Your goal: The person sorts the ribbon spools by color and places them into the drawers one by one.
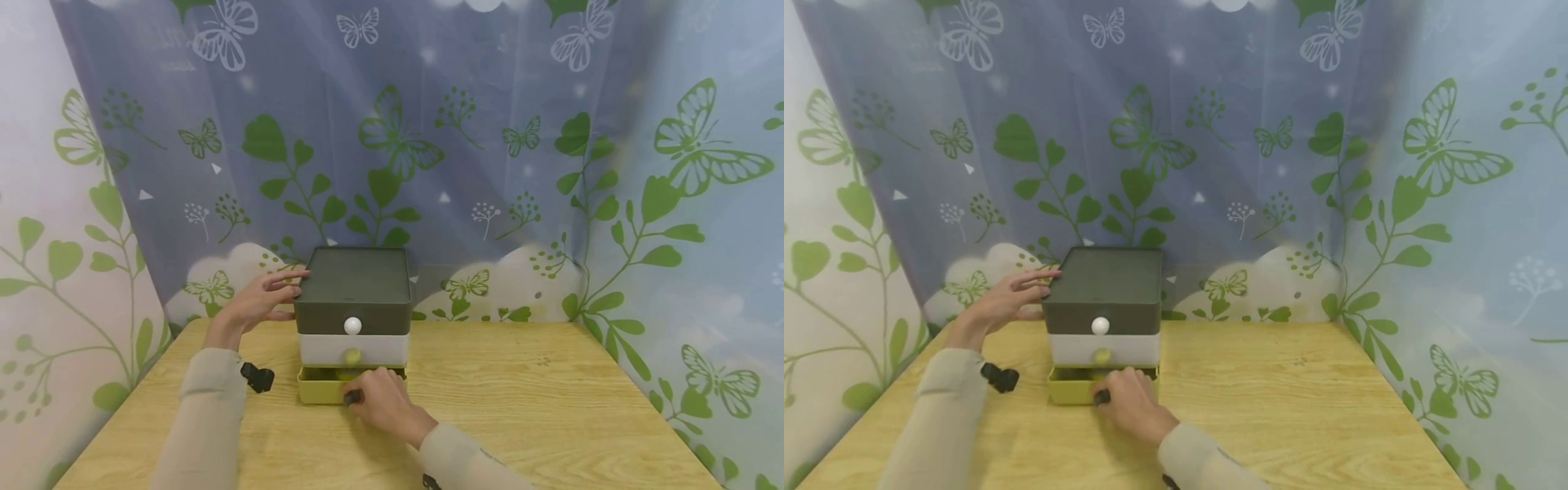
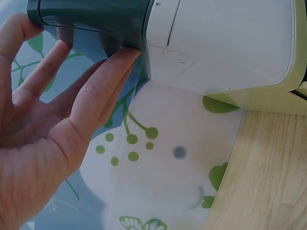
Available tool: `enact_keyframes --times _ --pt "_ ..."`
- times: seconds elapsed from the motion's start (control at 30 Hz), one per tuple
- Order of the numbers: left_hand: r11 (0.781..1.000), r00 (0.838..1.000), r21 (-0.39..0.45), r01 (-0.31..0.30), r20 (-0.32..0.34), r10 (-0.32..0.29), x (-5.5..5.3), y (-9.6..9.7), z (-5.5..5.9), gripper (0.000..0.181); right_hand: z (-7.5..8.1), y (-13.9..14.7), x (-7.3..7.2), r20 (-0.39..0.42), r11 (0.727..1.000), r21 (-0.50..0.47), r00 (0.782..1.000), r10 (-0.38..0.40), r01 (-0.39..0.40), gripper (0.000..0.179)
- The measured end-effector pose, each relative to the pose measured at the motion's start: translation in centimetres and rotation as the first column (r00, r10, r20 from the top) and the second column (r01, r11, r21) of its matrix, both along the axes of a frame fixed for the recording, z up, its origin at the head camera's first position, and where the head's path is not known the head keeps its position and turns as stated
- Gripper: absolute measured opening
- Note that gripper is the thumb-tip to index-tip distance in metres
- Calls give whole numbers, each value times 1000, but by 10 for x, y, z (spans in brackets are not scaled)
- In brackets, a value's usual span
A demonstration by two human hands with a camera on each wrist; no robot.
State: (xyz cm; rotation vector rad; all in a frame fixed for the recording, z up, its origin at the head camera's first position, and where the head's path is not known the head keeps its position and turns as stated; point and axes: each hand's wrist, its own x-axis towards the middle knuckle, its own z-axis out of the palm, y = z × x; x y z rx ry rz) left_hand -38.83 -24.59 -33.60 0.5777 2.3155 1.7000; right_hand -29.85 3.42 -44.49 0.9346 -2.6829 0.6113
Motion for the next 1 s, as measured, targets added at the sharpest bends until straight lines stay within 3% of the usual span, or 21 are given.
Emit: enact_keyframes --times 0.37,0.77,1.0 --pt "1000 1000 8 8 -12 -8 3 1 3 60 -1 -1 -9 30 999 6 999 -35 35 24" --pt "1000 1000 0 4 -9 -4 1 -1 4 60 -2 -4 -14 -6 998 6 998 -67 67 21" --pt "1000 1000 10 2 -8 -2 2 1 3 59 -3 -5 -15 14 997 6 997 -75 75 19"
